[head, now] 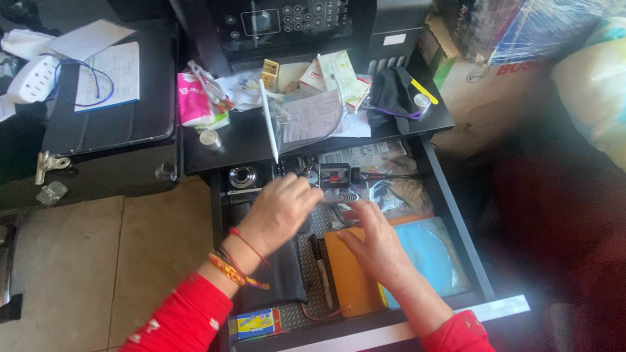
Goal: The person organizes items within a desk drawer, handling a black object, a wallet, various papers, and a small pink pouch.
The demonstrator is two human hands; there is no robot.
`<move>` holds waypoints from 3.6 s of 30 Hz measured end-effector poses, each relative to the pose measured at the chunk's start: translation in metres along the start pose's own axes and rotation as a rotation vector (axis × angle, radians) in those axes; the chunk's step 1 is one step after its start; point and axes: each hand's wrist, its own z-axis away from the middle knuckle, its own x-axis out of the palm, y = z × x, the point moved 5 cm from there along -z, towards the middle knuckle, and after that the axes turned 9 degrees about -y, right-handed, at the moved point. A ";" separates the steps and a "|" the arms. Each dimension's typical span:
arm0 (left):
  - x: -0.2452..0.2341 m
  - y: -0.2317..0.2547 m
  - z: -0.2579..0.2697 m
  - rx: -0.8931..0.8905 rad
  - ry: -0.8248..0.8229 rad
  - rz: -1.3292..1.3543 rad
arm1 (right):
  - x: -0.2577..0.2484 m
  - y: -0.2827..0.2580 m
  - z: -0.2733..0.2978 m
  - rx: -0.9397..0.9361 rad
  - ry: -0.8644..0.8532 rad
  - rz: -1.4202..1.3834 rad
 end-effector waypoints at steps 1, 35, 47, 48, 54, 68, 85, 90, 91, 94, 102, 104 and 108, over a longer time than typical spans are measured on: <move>0.009 0.003 0.002 -0.034 0.027 0.057 | -0.001 0.001 0.001 0.007 0.011 0.071; 0.063 -0.014 0.042 -0.368 0.188 0.520 | -0.030 0.103 -0.103 -0.001 0.179 0.616; 0.070 -0.018 0.044 -0.401 0.158 0.418 | 0.006 0.167 -0.158 -0.093 0.044 0.674; 0.070 -0.018 0.044 -0.405 0.163 0.415 | 0.005 0.170 -0.157 -0.099 0.041 0.675; 0.061 -0.015 0.045 -0.395 0.211 0.398 | -0.002 0.139 -0.130 0.039 -0.128 0.716; 0.055 -0.020 0.050 -0.413 0.324 0.448 | -0.015 0.040 -0.131 -0.012 -0.091 -0.506; 0.092 -0.083 0.049 -0.534 0.468 0.703 | -0.074 0.019 -0.102 -0.125 0.170 -0.464; 0.093 -0.077 0.051 -0.522 0.445 0.756 | -0.114 0.051 -0.067 -0.048 0.324 -0.498; 0.091 -0.078 0.052 -0.529 0.445 0.767 | -0.118 0.057 -0.064 -0.014 0.268 -0.504; 0.088 -0.078 0.051 -0.539 0.444 0.805 | -0.116 0.069 -0.064 -0.006 0.124 -0.514; 0.084 -0.074 0.052 -0.553 0.442 0.785 | -0.072 0.063 -0.100 -0.147 -0.351 0.175; 0.083 -0.073 0.052 -0.560 0.433 0.781 | -0.052 0.076 -0.107 -0.092 -0.550 0.427; 0.081 -0.073 0.049 -0.572 0.426 0.776 | -0.039 0.091 -0.106 -0.117 -0.603 0.424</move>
